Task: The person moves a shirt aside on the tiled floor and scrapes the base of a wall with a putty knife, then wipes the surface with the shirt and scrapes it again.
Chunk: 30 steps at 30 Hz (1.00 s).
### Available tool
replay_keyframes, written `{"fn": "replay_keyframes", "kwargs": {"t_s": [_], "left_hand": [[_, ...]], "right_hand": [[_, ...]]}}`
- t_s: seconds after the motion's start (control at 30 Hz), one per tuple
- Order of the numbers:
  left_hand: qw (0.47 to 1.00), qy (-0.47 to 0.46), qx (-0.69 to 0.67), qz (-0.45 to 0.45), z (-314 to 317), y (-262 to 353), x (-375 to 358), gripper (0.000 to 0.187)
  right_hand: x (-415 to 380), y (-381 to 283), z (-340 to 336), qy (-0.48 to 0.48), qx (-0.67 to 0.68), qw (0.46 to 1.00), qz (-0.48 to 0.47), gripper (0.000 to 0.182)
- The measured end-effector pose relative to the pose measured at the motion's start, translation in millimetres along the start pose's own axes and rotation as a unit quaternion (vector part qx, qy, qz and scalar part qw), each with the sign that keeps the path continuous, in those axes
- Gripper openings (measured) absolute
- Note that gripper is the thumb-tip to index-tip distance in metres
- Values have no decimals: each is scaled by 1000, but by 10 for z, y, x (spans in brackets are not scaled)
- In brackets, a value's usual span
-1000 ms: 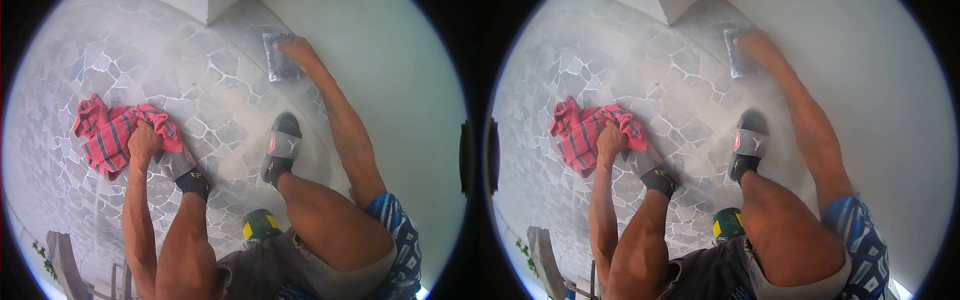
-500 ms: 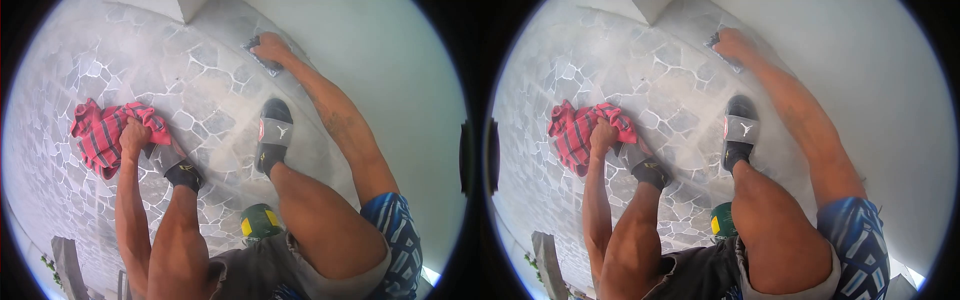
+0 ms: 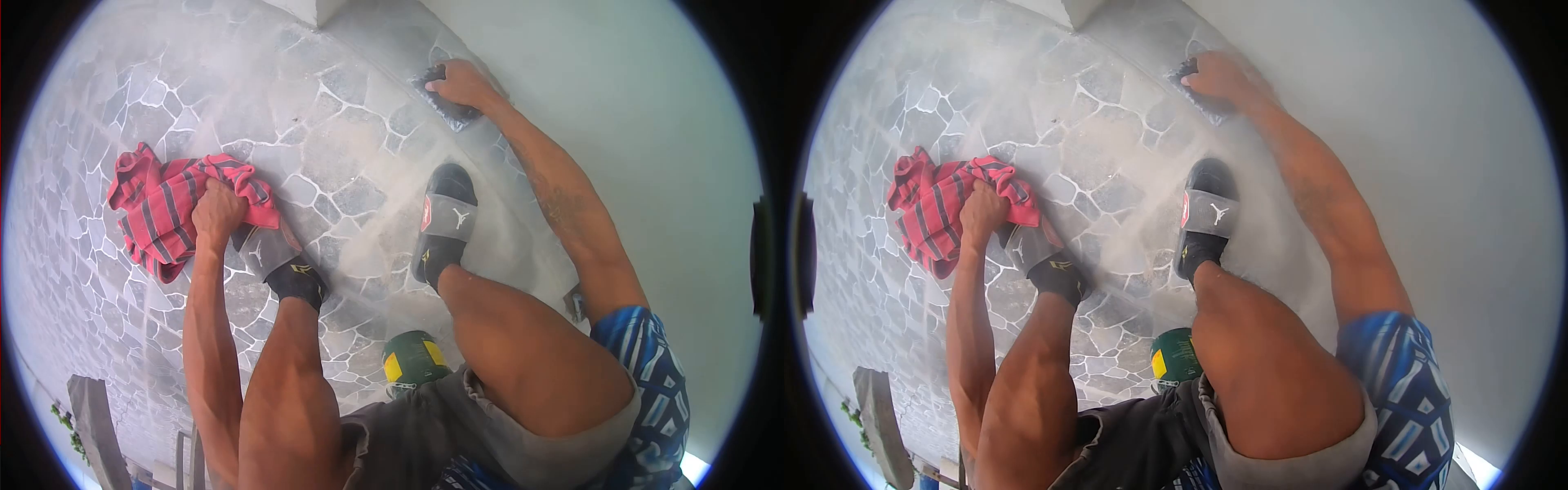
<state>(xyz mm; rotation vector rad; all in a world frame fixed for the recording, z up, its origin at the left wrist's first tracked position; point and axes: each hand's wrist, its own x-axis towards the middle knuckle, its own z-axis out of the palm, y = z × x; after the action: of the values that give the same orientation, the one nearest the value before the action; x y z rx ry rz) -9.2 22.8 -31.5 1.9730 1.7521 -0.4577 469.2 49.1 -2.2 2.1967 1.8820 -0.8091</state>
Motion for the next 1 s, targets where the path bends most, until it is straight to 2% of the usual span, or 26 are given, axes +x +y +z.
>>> {"fn": "replay_keyframes", "kwargs": {"t_s": [0.1,0.13,0.2,0.27,0.3,0.33,0.4,0.5,0.57,0.6,0.67,0.7,0.73,0.77,0.8,0.83,0.87,0.9,0.93,0.97,1.0], "left_hand": [[1000,27,-3,-6,-71,34,1,48],[1000,23,-4,-6,-55,12,15,49],[1000,3,4,-6,22,-61,38,55],[1000,10,-2,-11,12,-20,46,55],[1000,15,-5,-17,9,-30,37,55],[1000,13,-6,-7,6,-30,38,56],[1000,4,-5,-18,-21,-51,52,57],[1000,0,-6,-6,12,7,3,55],[1000,12,-3,-9,-37,-25,44,53],[1000,9,2,-11,-31,-36,39,52],[1000,-8,-2,-22,-76,40,1,47],[1000,-10,0,-24,-26,75,-26,46],[1000,-2,4,-27,-10,74,-1,46],[999,10,10,-36,-36,36,30,46],[999,12,-9,-30,-49,44,13,46],[1000,3,-2,-23,-64,61,17,47],[1000,-4,3,-22,-89,51,33,48],[1000,-16,9,-22,-84,32,6,49],[999,-25,7,-26,-53,42,-66,49],[999,-25,2,-28,-66,84,-76,48],[999,-11,-2,-33,-128,110,-6,48]], "right_hand": [[9,-108,-100,5,38,999,-26,49],[15,-125,-294,-57,150,986,48,49],[53,-50,-305,-101,225,960,131,41],[-76,50,39,22,36,999,-18,40],[-82,52,123,83,-61,990,-95,39],[-24,91,67,71,-45,993,-80,42],[125,144,-137,-49,160,983,72,47],[-113,4,126,12,-9,1000,15,48],[-14,1,35,29,6,999,-21,48],[26,54,-78,-39,145,988,42,51],[-11,-126,-401,-90,285,943,146,47],[-40,-89,-185,0,173,984,52,42],[-4,-15,162,97,57,992,-50,38],[127,-3,322,193,-59,967,-154,35],[223,6,291,185,-57,969,-155,34],[208,-3,128,104,47,992,-57,38],[253,-83,-221,19,149,988,35,42],[272,-176,-464,-72,246,958,129,46],[246,-224,-514,-92,252,949,164,46],[211,-167,-289,2,153,986,68,43],[267,-82,51,106,50,992,-38,40]]}}
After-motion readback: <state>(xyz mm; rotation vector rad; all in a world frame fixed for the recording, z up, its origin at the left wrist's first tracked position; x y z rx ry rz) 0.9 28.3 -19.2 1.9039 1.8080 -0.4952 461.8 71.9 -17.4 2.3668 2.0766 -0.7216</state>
